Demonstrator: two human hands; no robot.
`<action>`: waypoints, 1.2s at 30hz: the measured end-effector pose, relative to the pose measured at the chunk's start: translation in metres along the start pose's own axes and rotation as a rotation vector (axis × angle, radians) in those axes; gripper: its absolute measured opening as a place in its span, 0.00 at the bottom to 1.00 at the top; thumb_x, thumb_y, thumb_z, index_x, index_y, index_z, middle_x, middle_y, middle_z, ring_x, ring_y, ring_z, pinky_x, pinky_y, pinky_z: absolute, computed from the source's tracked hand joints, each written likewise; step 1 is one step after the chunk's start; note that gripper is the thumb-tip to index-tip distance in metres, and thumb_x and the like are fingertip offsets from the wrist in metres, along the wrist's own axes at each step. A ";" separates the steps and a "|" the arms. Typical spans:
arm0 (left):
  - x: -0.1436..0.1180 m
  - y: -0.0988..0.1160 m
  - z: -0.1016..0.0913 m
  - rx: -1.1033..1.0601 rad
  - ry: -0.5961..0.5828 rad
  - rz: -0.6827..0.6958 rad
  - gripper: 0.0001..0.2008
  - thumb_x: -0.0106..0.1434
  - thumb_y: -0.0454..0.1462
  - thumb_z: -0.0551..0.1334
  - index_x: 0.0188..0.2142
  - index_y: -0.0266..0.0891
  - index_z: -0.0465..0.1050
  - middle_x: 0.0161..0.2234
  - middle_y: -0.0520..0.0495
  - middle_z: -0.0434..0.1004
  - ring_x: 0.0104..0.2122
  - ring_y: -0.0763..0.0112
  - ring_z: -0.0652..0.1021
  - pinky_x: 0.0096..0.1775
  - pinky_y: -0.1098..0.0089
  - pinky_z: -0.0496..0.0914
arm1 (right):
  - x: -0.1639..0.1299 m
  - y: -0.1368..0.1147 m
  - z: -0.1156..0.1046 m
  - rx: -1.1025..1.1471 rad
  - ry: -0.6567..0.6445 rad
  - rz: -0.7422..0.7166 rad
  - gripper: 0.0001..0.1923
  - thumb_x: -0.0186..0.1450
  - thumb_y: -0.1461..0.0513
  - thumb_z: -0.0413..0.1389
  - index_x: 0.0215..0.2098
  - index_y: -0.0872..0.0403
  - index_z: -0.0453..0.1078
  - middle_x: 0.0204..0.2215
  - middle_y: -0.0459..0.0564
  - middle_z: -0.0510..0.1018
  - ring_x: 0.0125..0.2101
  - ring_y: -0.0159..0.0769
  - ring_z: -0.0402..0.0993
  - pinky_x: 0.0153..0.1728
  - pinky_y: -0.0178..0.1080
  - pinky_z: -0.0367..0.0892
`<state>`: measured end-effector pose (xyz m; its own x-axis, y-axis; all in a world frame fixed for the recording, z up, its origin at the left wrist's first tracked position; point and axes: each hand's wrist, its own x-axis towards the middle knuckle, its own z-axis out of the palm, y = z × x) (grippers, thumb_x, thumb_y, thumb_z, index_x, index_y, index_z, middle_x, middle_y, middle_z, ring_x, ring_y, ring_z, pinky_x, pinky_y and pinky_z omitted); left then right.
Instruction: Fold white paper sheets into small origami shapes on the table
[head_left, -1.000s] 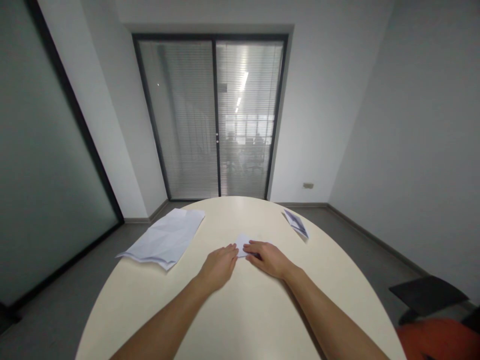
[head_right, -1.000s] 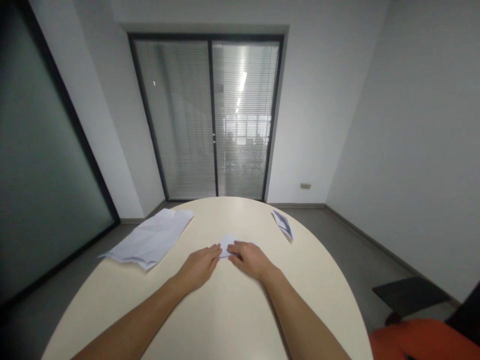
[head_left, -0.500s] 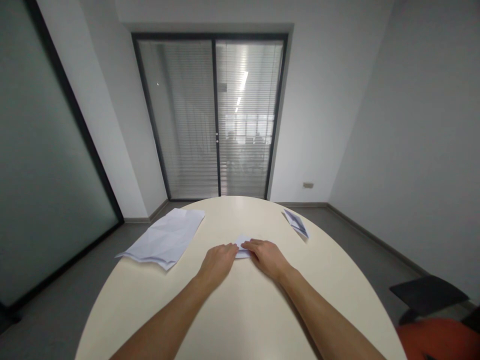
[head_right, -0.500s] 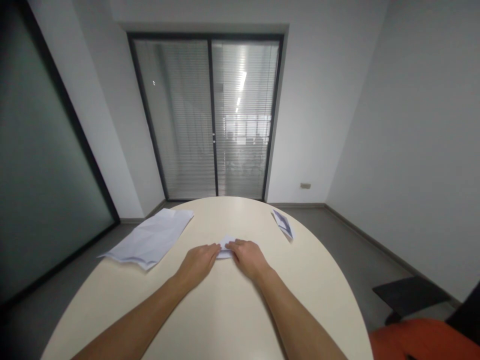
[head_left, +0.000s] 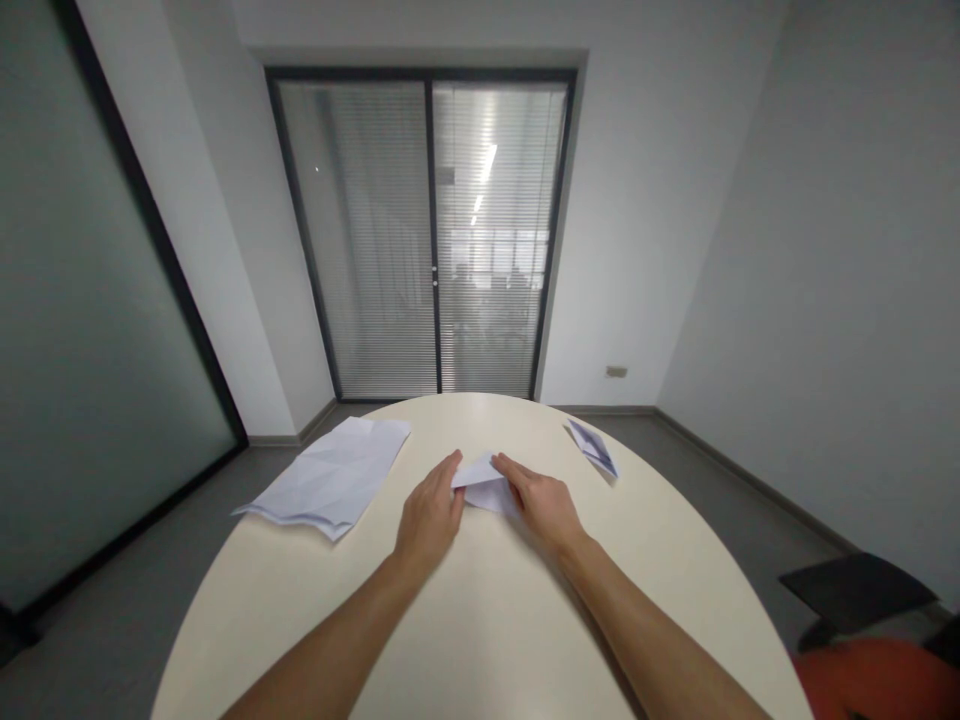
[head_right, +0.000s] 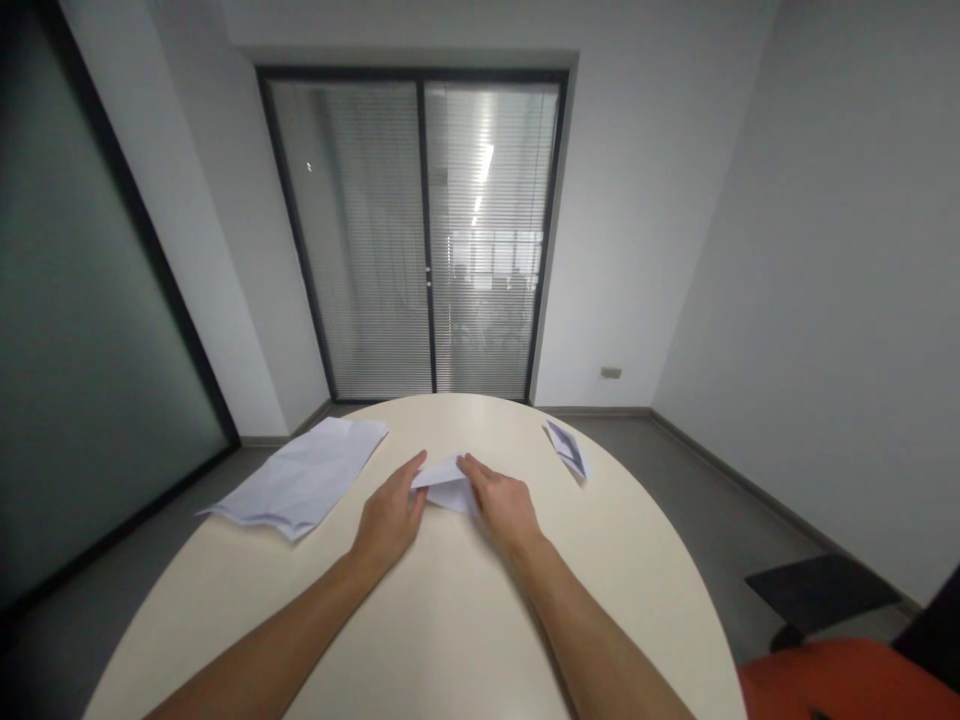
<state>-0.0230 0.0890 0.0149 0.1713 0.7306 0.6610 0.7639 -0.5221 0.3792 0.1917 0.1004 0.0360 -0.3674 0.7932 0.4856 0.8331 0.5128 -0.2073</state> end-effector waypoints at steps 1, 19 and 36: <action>-0.001 -0.001 0.001 -0.034 0.012 -0.059 0.27 0.67 0.31 0.55 0.65 0.42 0.57 0.62 0.42 0.67 0.60 0.61 0.70 0.59 0.56 0.67 | 0.000 -0.001 0.000 0.018 0.010 -0.002 0.32 0.66 0.71 0.48 0.65 0.41 0.61 0.62 0.44 0.68 0.51 0.44 0.77 0.50 0.47 0.75; -0.002 -0.010 0.017 -0.568 -0.144 -0.104 0.33 0.59 0.23 0.52 0.62 0.44 0.65 0.62 0.47 0.68 0.61 0.66 0.69 0.64 0.58 0.60 | 0.003 -0.001 0.015 0.798 0.220 0.153 0.16 0.69 0.60 0.47 0.49 0.49 0.73 0.60 0.53 0.71 0.59 0.42 0.69 0.60 0.48 0.60; 0.004 -0.004 0.007 -0.745 -0.065 -0.202 0.18 0.66 0.34 0.53 0.49 0.41 0.78 0.57 0.42 0.72 0.57 0.62 0.72 0.46 0.63 0.77 | 0.009 0.006 0.012 1.500 -0.038 0.627 0.18 0.57 0.58 0.56 0.44 0.55 0.76 0.35 0.53 0.82 0.31 0.39 0.79 0.28 0.38 0.75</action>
<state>-0.0210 0.0969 0.0112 0.1265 0.8557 0.5018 0.1679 -0.5171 0.8393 0.1889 0.1147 0.0289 -0.1727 0.9850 -0.0048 -0.2729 -0.0525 -0.9606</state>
